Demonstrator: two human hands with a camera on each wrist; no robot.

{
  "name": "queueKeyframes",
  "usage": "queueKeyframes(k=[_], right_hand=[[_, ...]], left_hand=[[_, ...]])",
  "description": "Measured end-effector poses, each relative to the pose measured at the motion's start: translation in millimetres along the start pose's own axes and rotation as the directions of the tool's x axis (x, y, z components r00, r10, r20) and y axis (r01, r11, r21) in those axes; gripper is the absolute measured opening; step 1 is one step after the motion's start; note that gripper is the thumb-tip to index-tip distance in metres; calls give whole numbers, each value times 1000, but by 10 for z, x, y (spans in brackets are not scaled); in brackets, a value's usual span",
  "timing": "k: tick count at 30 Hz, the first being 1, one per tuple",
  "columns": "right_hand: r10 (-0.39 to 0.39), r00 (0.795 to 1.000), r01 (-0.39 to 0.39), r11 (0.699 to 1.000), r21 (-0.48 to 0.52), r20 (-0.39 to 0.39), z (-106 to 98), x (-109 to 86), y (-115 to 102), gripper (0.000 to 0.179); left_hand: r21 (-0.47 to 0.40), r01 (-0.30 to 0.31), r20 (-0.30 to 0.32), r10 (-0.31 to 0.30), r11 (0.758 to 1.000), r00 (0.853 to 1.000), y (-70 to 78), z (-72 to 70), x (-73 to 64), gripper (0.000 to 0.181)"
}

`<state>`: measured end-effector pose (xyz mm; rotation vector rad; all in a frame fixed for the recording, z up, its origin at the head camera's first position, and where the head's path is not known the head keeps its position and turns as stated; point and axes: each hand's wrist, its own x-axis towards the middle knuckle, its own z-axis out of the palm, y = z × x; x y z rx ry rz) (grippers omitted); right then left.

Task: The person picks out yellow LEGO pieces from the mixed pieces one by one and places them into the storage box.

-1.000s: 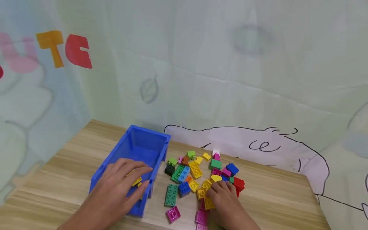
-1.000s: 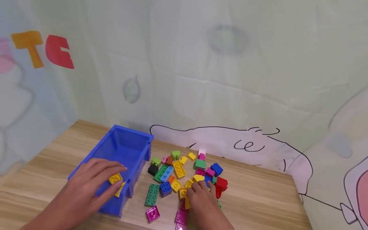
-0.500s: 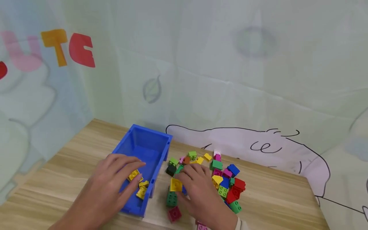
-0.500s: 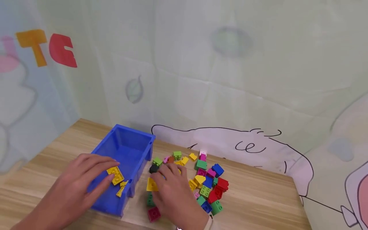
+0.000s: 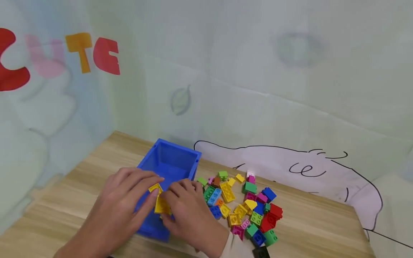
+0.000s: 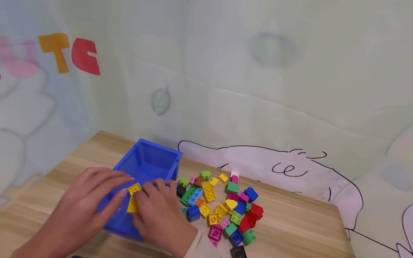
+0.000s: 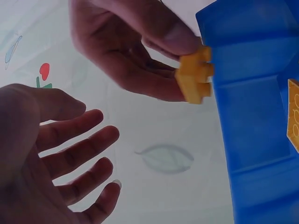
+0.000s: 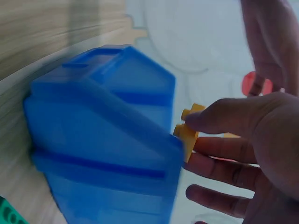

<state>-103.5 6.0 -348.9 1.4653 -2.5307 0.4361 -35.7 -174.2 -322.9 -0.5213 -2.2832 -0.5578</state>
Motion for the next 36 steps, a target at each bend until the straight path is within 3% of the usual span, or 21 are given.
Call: queueKeyframes(k=[3, 6, 11, 16, 22, 31, 36], right_hand=[[24, 1000, -23, 999, -42, 14, 61, -5, 8, 28], [36, 999, -35, 996, -77, 15, 103, -8, 17, 30], [97, 995, -96, 995, -39, 13, 66, -75, 64, 31], [140, 986, -134, 989, 69, -86, -118, -223, 142, 29], [223, 958, -201, 970, 133, -179, -379, -510, 357, 31], [294, 925, -301, 954, 10, -241, -557, -923, 791, 36], [346, 918, -360, 932, -44, -194, -531, -1120, 984, 35]], left_hand=[[6, 22, 20, -22, 1000, 1000, 1, 10, -5, 50], [21, 2, -15, -2, 1000, 1000, -6, 36, -14, 49], [28, -14, -25, 14, 1000, 1000, -22, 112, -3, 50], [43, 3, 23, -4, 999, 1000, -27, 176, -24, 55], [34, -25, 48, 24, 999, 999, 2, 289, -15, 57], [26, -2, 169, -2, 1000, 986, 138, 508, 91, 63], [4, 3, 253, -4, 1000, 967, 212, 601, 136, 31]])
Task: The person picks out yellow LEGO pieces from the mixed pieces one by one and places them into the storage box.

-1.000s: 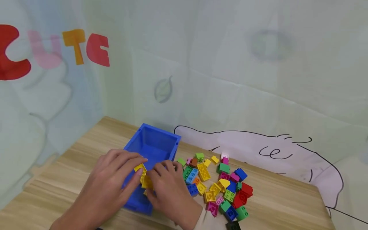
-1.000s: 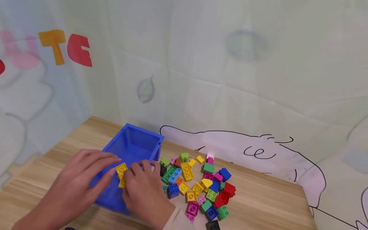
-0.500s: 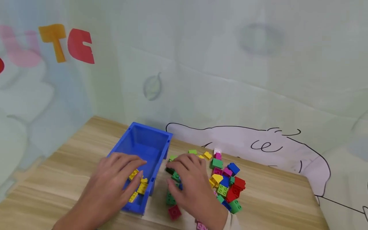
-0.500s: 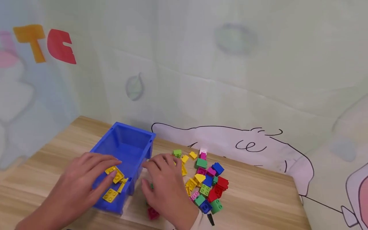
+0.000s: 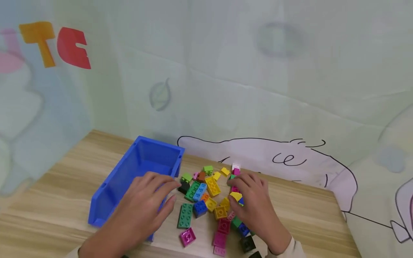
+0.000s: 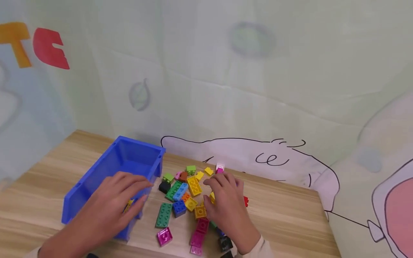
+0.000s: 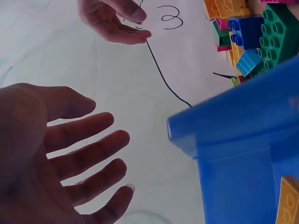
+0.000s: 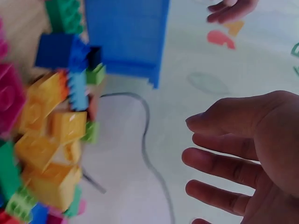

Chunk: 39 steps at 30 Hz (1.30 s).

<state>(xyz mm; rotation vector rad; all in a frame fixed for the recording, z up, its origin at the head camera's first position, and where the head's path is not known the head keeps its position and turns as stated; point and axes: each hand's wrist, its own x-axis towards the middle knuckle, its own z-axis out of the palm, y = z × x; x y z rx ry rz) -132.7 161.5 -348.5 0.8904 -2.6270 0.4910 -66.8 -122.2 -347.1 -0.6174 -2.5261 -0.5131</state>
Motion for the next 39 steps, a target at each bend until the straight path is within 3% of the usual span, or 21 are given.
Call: queueKeyframes(k=[7, 13, 22, 32, 39], right_hand=[[103, 988, -94, 992, -78, 112, 83, -100, 198, 35], [106, 985, -90, 988, -125, 133, 175, -131, 297, 34], [156, 972, -124, 975, -183, 176, 379, -117, 376, 35], [164, 964, -128, 976, -175, 208, 451, -132, 414, 31], [166, 963, -137, 980, -143, 211, 498, -134, 435, 28]], left_hand=[[-23, 19, 81, -17, 1000, 997, 94, 62, 39, 30], [-31, 24, 102, -21, 999, 995, 98, 78, 28, 30], [-40, 40, 102, -35, 998, 994, 71, 34, -27, 29], [-30, 30, 53, -28, 999, 998, 58, -3, -53, 28], [-22, 53, 76, -51, 998, 996, 51, -8, -56, 28]])
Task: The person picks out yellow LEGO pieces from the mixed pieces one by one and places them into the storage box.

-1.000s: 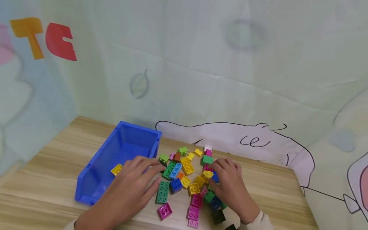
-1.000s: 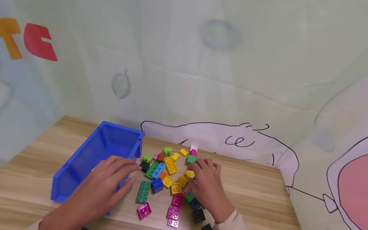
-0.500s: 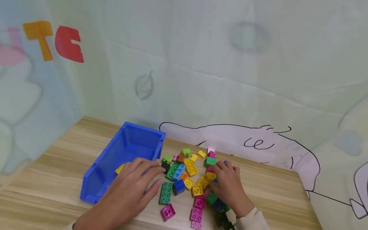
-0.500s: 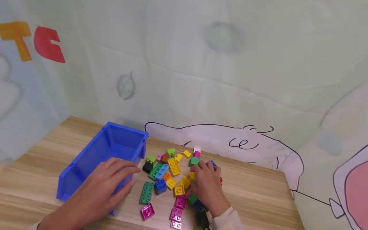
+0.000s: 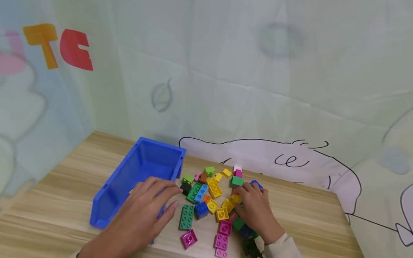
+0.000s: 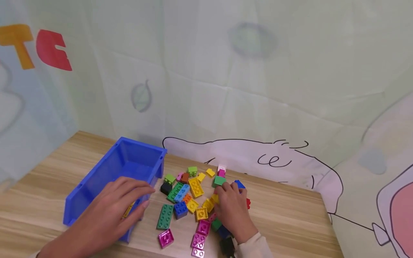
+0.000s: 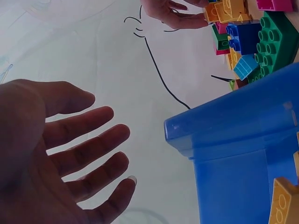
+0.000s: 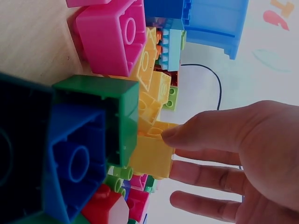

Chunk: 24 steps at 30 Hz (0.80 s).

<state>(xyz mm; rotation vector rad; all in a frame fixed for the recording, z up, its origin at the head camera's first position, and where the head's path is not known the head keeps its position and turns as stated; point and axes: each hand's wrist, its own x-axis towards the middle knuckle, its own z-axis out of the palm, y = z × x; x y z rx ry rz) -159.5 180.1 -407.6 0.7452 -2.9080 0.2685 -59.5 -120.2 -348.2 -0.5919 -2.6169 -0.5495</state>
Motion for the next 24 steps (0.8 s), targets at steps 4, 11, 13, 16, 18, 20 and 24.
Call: queueKeyframes(k=[4, 11, 13, 16, 18, 20, 24], right_hand=[[6, 1000, -6, 1000, 8, 6, -6, 10, -16, 27], [2, 1000, -2, 1000, -20, -20, -96, 29, -111, 30], [-14, 999, 13, 1000, -20, -34, -147, 44, -182, 33], [-49, 997, 49, 999, -2, -59, -242, 69, -319, 36], [-73, 995, 75, 997, 18, -70, -314, 92, -428, 37], [-102, 991, 106, 993, 48, -87, -389, 115, -543, 37], [-183, 975, 200, 970, 141, -127, -527, 166, -776, 39]], left_hand=[[1, 8, 4, -8, 1000, 1000, -4, 2, -8, 28], [10, -5, -2, 5, 1000, 1000, -36, -16, -19, 26], [12, -7, -2, 7, 1000, 1000, -42, -24, -22, 26], [10, -22, -30, 22, 1000, 999, -51, -32, -29, 28], [4, -44, -75, 44, 999, 996, -54, -41, -27, 39], [-3, -64, -126, 63, 998, 990, -53, -53, -19, 51], [-22, -86, -237, 78, 996, 968, -52, -95, -5, 55]])
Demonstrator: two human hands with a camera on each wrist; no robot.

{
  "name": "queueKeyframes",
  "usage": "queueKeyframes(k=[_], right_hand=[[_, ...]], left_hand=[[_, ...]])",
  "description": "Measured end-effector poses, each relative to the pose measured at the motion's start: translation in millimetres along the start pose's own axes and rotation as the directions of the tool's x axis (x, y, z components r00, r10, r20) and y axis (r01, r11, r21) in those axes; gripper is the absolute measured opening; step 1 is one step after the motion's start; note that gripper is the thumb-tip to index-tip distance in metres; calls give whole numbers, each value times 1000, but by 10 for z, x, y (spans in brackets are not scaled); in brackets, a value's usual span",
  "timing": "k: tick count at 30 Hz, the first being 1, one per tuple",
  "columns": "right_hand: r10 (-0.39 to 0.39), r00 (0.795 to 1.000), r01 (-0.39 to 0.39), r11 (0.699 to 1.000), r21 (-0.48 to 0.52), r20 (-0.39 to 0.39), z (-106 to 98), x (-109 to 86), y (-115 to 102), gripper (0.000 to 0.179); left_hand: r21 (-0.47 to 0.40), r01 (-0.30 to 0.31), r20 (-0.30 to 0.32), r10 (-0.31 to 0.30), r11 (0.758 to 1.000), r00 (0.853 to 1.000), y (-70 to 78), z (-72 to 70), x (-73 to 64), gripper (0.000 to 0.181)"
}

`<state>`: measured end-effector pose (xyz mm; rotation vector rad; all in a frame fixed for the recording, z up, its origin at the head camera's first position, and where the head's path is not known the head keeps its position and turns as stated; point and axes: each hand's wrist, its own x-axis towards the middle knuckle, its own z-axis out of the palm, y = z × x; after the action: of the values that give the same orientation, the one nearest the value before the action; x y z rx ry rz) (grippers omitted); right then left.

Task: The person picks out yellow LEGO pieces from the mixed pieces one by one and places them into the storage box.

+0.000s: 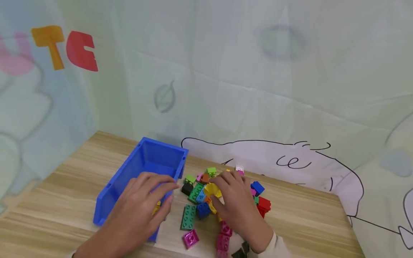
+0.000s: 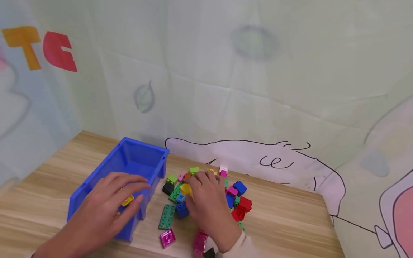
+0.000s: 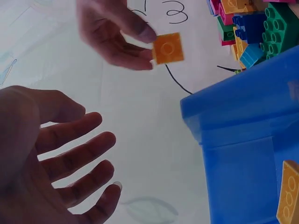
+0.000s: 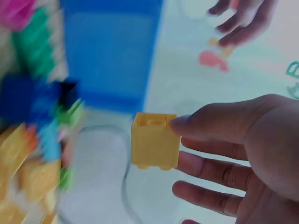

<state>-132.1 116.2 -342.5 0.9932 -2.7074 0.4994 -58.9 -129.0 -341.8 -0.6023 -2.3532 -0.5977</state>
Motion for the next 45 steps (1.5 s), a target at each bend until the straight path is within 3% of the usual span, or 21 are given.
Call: queueKeyframes(k=[4, 10, 16, 22, 35, 45], right_hand=[[-88, 996, 89, 995, 55, -23, -32, 93, -224, 39], [-137, 990, 138, 990, 38, -13, 13, 226, -526, 35], [-246, 969, 247, 969, 26, -26, 204, 421, -811, 30], [-308, 951, 308, 951, -9, -3, 407, 425, -954, 27], [-294, 946, 301, 953, -30, 139, 507, 416, -1009, 26], [-241, 968, 237, 970, 59, 73, 252, 274, -866, 29]], left_hand=[[-14, -21, -92, 19, 1000, 996, -34, -52, 0, 48], [-28, -30, -137, 26, 999, 990, -81, -116, -2, 45], [-54, 10, -192, -20, 999, 981, -126, -292, -3, 43], [-46, -3, -232, -8, 999, 973, -177, -365, 3, 34], [-32, -9, -254, 1, 999, 967, -207, -381, -6, 35], [-50, -24, -236, 11, 998, 972, -132, -318, 18, 37]])
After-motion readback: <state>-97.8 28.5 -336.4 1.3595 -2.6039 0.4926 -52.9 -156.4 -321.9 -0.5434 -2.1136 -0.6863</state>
